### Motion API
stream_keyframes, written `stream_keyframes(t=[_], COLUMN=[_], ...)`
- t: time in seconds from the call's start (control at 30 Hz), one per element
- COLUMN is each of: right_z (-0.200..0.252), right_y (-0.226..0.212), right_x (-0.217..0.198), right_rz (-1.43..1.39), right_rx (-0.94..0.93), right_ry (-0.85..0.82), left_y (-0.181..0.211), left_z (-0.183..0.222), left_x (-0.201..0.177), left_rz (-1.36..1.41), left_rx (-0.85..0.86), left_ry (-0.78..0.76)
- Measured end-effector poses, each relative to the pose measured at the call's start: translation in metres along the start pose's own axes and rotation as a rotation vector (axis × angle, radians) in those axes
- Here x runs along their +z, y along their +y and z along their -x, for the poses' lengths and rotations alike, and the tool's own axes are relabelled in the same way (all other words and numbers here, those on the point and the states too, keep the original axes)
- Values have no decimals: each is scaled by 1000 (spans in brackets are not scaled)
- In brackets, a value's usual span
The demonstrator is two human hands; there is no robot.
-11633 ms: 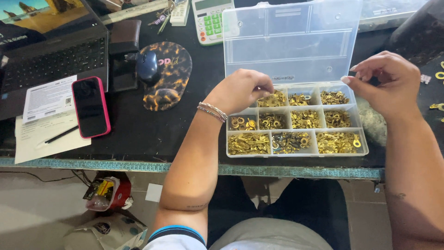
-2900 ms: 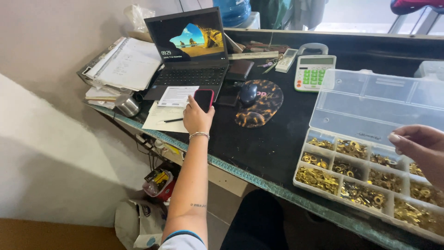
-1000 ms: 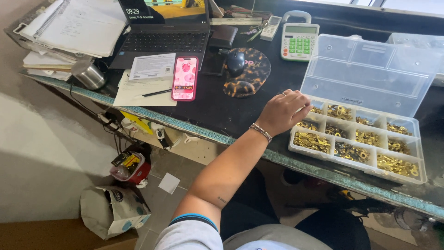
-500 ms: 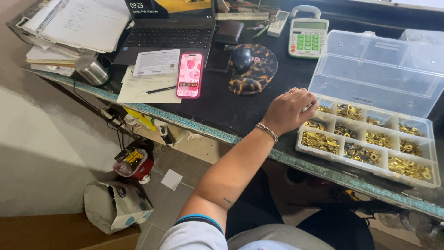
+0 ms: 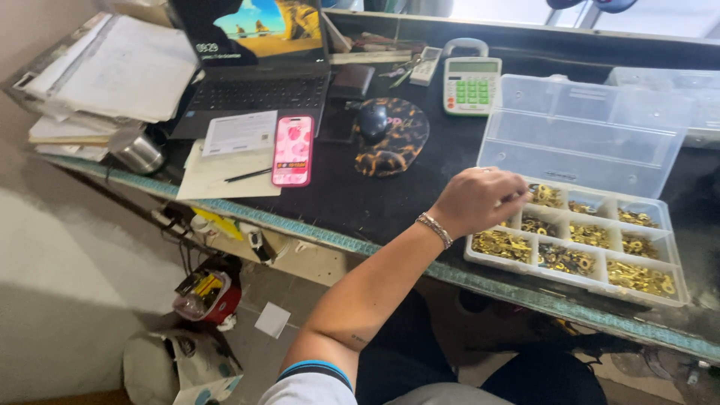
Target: Sorting small brass electrical terminals into a plastic organizer box
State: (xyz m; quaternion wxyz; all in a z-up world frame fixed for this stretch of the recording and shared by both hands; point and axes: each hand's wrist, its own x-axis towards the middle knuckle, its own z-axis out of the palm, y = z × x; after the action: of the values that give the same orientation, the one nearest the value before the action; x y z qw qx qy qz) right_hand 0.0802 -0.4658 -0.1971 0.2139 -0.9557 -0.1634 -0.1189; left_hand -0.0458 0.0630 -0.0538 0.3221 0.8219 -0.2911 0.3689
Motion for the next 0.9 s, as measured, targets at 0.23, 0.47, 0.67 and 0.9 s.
stream_keyframes(t=[0.23, 0.47, 0.67, 0.9], right_z=[10, -39, -92, -84], right_y=[-126, -333, -340, -335], right_x=[-66, -98, -59, -50], right_rz=[61, -940, -846, -344], right_rx=[140, 144, 104, 14], right_ry=[38, 90, -142, -146], left_y=[7, -7, 1, 7], left_z=[-65, -76, -62, -62], left_x=[13, 41, 30, 41], left_rz=[67, 358, 201, 263], left_rx=[202, -153, -148, -246], left_ry=[-333, -401, -471, -445])
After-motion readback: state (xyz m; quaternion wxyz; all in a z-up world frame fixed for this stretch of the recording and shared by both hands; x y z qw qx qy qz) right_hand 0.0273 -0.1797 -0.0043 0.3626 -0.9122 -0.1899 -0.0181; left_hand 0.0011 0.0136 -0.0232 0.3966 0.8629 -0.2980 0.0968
